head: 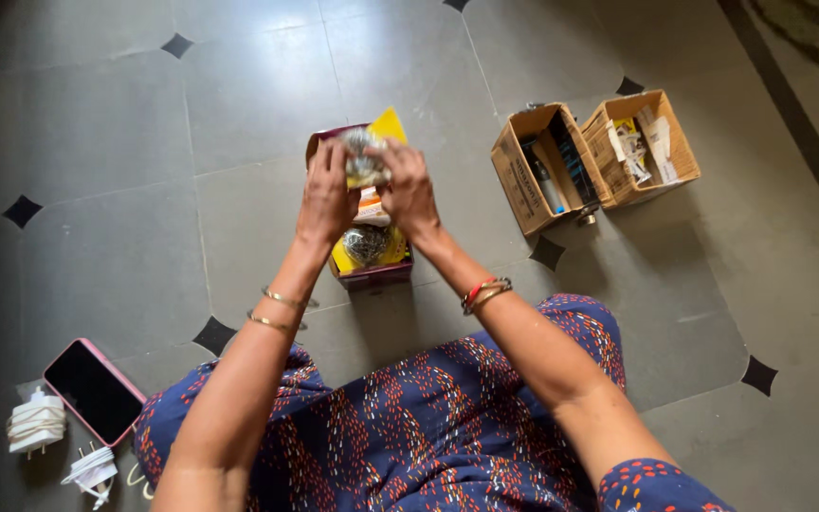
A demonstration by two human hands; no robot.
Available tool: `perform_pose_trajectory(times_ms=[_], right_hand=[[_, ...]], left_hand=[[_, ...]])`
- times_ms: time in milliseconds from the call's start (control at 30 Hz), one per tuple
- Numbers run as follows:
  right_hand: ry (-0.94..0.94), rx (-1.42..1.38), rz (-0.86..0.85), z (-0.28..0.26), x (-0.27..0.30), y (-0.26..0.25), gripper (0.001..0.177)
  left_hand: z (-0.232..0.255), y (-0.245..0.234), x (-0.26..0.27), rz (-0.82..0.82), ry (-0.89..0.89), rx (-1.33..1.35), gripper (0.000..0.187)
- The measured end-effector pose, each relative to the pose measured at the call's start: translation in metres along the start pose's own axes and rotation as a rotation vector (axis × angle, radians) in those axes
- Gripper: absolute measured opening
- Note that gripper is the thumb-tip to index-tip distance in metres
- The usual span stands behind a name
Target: The person sits on the floor and organizes various items into cardboard boxes. They place orange and green packages into a pink box, then transfer metal tools into a brown box, and finally sort small wrapped packets into a third box.
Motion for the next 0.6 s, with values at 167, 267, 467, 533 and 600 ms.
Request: perform_pose_trajectory(times_ms=[167,267,467,533,600], right_hand=[[-0.080,0.200,-0.139,-0.007,0.037,0.022,0.057],[-0.081,0.287,-0.236,-0.004,0.049,0.033,0.058],[0.003,0.371,-0.461,0.000,0.058,0.042,0.068],[-0.017,0.383,-0.466,0.000,0.059,0.043,0.067],[-0.013,0.371,-0.510,0.002,0.061,0.047,0.064]], left_hand=[[-0.026,0.025,0.041,-0.060,-0.042,-0.145,0.067],[-0.041,0.054,0.059,-0.108,-0.044,-0.380,0.059],[-0.057,0.089,0.071,-0.325,-0.169,-0.662,0.053],[-0.058,0.092,0.070,-0.445,-0.239,-0.758,0.059],[-0.057,0.094,0.066,-0.457,-0.253,-0.862,0.063]])
Point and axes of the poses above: each hand's wrist, its own x-axis away from the middle knuckle, its own y-axis out of the palm, z = x × y, the point moved 5 cm from there along -x, towards the middle knuckle, and after that the axes turned 3 degrees about -z, right-handed, at the moved point
